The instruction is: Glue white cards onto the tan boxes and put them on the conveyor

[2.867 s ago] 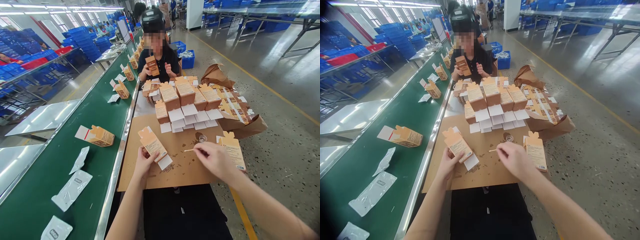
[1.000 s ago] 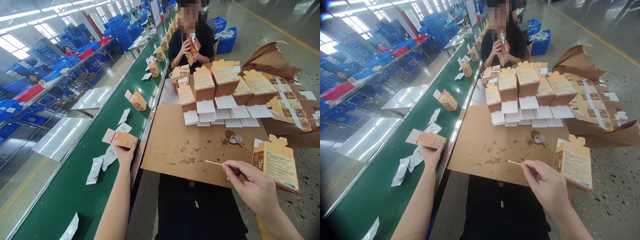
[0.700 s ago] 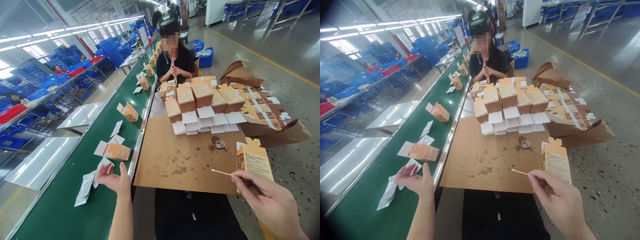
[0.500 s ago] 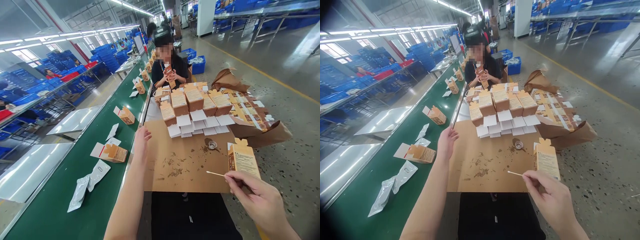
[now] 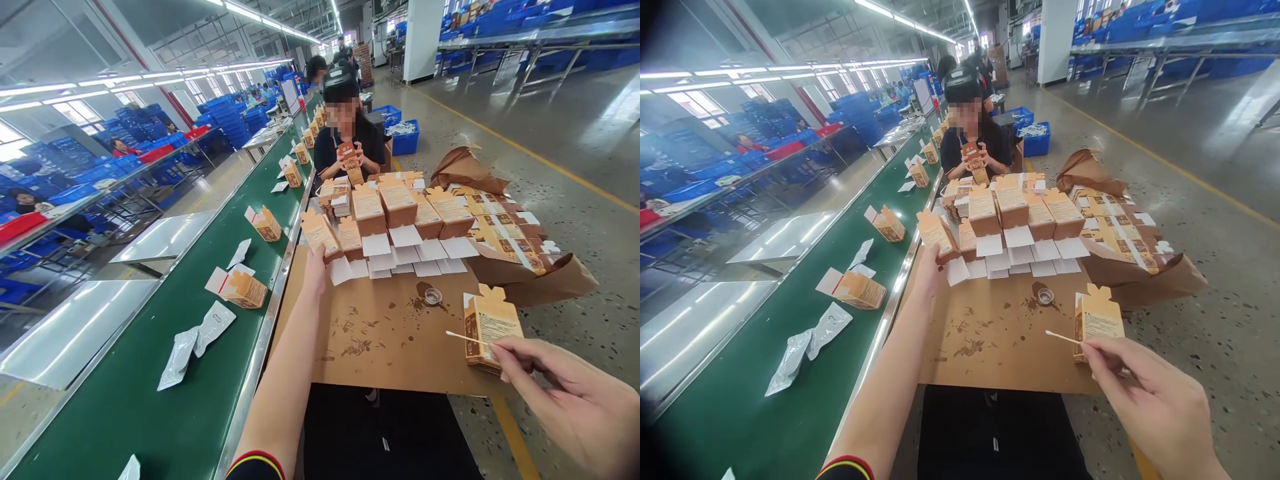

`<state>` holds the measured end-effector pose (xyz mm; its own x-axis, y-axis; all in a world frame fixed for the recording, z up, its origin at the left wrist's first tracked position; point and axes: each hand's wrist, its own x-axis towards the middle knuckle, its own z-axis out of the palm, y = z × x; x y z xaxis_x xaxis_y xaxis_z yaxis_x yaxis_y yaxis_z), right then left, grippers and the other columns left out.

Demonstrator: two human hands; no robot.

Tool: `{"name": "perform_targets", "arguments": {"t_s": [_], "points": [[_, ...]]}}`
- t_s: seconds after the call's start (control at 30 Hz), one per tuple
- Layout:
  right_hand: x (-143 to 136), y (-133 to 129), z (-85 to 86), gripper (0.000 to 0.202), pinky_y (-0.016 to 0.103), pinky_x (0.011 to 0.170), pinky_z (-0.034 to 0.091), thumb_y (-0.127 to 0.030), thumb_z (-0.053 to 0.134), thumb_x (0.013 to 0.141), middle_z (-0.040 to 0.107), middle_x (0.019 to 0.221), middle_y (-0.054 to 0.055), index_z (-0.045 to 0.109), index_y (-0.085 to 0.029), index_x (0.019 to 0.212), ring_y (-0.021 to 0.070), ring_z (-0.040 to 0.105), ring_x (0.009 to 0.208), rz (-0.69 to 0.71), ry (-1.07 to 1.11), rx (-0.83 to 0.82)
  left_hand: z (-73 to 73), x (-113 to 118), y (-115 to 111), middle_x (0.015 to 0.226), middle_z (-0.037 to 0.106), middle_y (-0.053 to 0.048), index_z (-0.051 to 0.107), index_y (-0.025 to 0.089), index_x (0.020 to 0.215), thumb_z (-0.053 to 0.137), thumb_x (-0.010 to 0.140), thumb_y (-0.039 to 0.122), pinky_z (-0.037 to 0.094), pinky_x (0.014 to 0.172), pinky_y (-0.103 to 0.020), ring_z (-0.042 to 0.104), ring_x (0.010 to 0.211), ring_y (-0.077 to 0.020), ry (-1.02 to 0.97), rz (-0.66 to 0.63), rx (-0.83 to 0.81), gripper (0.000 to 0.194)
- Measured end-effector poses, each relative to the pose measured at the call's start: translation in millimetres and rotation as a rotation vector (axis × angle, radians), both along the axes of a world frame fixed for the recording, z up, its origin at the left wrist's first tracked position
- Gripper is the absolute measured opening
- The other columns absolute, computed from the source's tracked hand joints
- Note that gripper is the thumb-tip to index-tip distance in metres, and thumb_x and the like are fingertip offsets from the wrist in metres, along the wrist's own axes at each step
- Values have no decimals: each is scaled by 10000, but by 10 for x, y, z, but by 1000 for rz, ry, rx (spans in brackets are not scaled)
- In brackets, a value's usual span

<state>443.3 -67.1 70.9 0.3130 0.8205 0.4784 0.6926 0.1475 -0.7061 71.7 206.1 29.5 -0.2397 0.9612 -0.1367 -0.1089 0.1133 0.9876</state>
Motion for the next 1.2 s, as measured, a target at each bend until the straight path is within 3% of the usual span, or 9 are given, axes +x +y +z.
{"name": "perform_targets", "arguments": {"t_s": [0.17, 0.23, 0.33, 0.4, 0.53, 0.67, 0.87, 1.0, 1.2], "points": [[61, 348, 30, 267, 341, 682, 719, -479, 798, 1092, 914, 799, 18, 908, -332, 898, 214, 811, 598, 106, -139, 40, 7, -276, -747, 1599, 867, -155, 837, 243, 1389, 1009, 783, 518, 672, 1305, -572, 775, 1600, -439, -243, -35, 69, 687], [58, 533, 18, 329, 322, 686, 695, -470, 736, 1123, 903, 783, 32, 899, -296, 897, 200, 799, 608, 138, -191, 16, -49, -377, -1116, 1551, 894, -151, 872, 249, 1329, 1061, 722, 446, 680, 1307, -608, 787, 1581, -468, -273, -37, 5, 666], [48, 837, -32, 326, 342, 736, 672, -379, 647, 1118, 935, 869, 71, 891, -266, 934, 231, 842, 730, 220, -284, -163, -160, -456, -1533, 1493, 911, -193, 889, 230, 1259, 1145, 661, 469, 702, 1265, -650, 826, 1504, -507, -214, -67, -147, 692], [50, 1033, -84, 294, 348, 739, 629, -315, 636, 1094, 946, 914, 84, 887, -263, 951, 252, 852, 803, 246, -339, -277, -212, -432, -1664, 1440, 918, -228, 883, 213, 1237, 1203, 620, 516, 709, 1241, -661, 859, 1435, -508, -138, -119, -180, 759], [50, 1339, -197, 301, 342, 720, 526, -231, 651, 1081, 930, 900, 85, 826, -275, 840, 256, 815, 821, 270, -451, -424, -227, -299, -1658, 1307, 942, -226, 860, 215, 1170, 1262, 544, 576, 730, 1187, -653, 912, 1287, -477, -33, -211, -171, 827], [78, 1473, -232, 333, 340, 712, 503, -177, 687, 1048, 869, 785, 54, 741, -276, 735, 239, 765, 739, 304, -493, -467, -216, -257, -1572, 1327, 950, -197, 846, 235, 1184, 1272, 518, 599, 728, 1209, -629, 906, 1327, -461, -31, -231, -158, 870], [27, 1185, -100, 303, 350, 719, 619, -260, 626, 1147, 934, 927, 88, 880, -265, 982, 266, 849, 815, 335, -398, -339, -230, -273, -1552, 1384, 941, -201, 829, 233, 1208, 1263, 543, 619, 709, 1239, -641, 882, 1394, -484, -57, -213, -172, 883], [-480, 838, -202, 242, 350, 795, 696, -238, 687, 1157, 950, 969, 57, 898, -285, 1048, 245, 872, 828, 457, -179, -197, -214, -279, -1550, 1404, 936, -196, 837, 236, 1211, 1262, 568, 606, 697, 1259, -632, 863, 1438, -485, -51, -236, -177, 855], [-1368, 733, -683, 263, 301, 746, 647, -107, 728, 1091, 867, 827, 11, 859, -278, 940, 199, 802, 741, 614, -83, -279, -216, -284, -1558, 1406, 931, -187, 823, 230, 1273, 1242, 617, 588, 701, 1237, -625, 874, 1399, -459, -8, -243, -154, 857]]}}
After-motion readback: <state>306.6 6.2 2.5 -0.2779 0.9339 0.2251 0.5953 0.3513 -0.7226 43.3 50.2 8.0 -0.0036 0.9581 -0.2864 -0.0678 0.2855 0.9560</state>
